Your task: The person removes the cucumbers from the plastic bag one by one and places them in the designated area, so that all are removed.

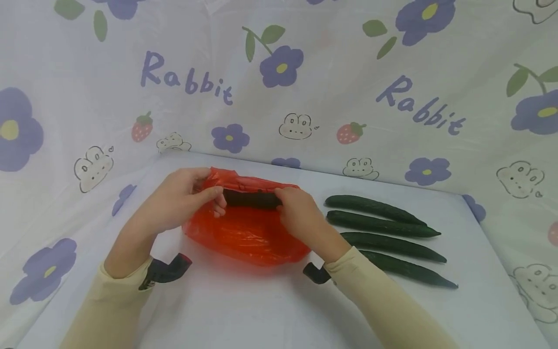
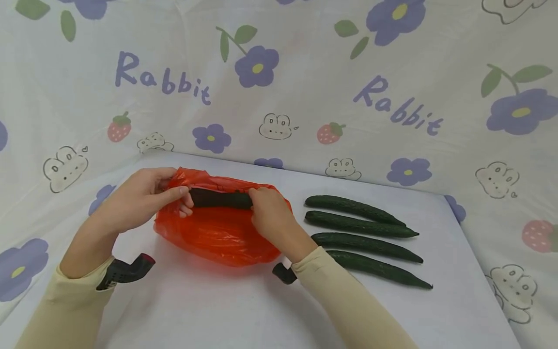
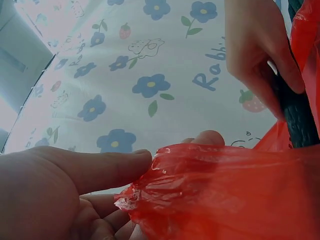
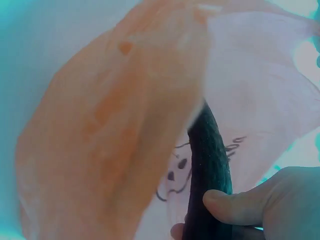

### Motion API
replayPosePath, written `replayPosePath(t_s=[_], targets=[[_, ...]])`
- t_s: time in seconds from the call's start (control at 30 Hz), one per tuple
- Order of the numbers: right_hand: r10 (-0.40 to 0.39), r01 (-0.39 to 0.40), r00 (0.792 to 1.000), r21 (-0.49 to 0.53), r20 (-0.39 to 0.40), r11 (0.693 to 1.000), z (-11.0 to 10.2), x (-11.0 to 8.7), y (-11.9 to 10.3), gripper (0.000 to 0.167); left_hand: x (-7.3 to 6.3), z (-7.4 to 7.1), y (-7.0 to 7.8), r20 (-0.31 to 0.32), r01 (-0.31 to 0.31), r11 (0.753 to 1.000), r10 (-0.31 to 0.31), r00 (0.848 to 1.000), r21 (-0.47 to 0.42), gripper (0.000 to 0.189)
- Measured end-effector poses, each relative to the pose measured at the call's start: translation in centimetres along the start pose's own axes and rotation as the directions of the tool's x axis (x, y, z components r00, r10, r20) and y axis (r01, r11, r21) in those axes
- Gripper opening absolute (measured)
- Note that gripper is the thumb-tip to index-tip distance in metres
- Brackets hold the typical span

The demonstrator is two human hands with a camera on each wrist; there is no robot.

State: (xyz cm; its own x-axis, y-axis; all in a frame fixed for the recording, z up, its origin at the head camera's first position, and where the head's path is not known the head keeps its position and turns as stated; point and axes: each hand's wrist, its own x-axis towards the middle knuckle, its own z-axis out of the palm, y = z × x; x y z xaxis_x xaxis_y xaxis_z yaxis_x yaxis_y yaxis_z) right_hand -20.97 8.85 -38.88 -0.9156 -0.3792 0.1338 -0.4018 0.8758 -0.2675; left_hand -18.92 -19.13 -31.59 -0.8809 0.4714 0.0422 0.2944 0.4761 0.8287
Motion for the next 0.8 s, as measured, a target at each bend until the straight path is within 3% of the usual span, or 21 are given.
replayPosePath(t_s=[0.3,0.57,0.8], targets=[[0.054,-0.051,0.998,0.142,-0.018,0.989,-1.8,-2.6,0.7,0.050,-0.1,-0.1,0.1,-0.021,-0.001,1.000,0.000,1.000,-0.028,0.014],[0.026,-0.008,0.997,0.242,-0.071,0.970,-2.9,-4.0,2.2,0.048,0.0,-0.4,0.1,-0.018,0.011,1.000,-0.012,1.000,-0.022,0.017],[0.006,0.016,0.996,0.246,-0.089,0.969,-3.4,-5.0,3.3,0.048,0.3,-0.8,-0.3,-0.025,0.012,1.000,-0.012,1.000,-0.022,0.017]])
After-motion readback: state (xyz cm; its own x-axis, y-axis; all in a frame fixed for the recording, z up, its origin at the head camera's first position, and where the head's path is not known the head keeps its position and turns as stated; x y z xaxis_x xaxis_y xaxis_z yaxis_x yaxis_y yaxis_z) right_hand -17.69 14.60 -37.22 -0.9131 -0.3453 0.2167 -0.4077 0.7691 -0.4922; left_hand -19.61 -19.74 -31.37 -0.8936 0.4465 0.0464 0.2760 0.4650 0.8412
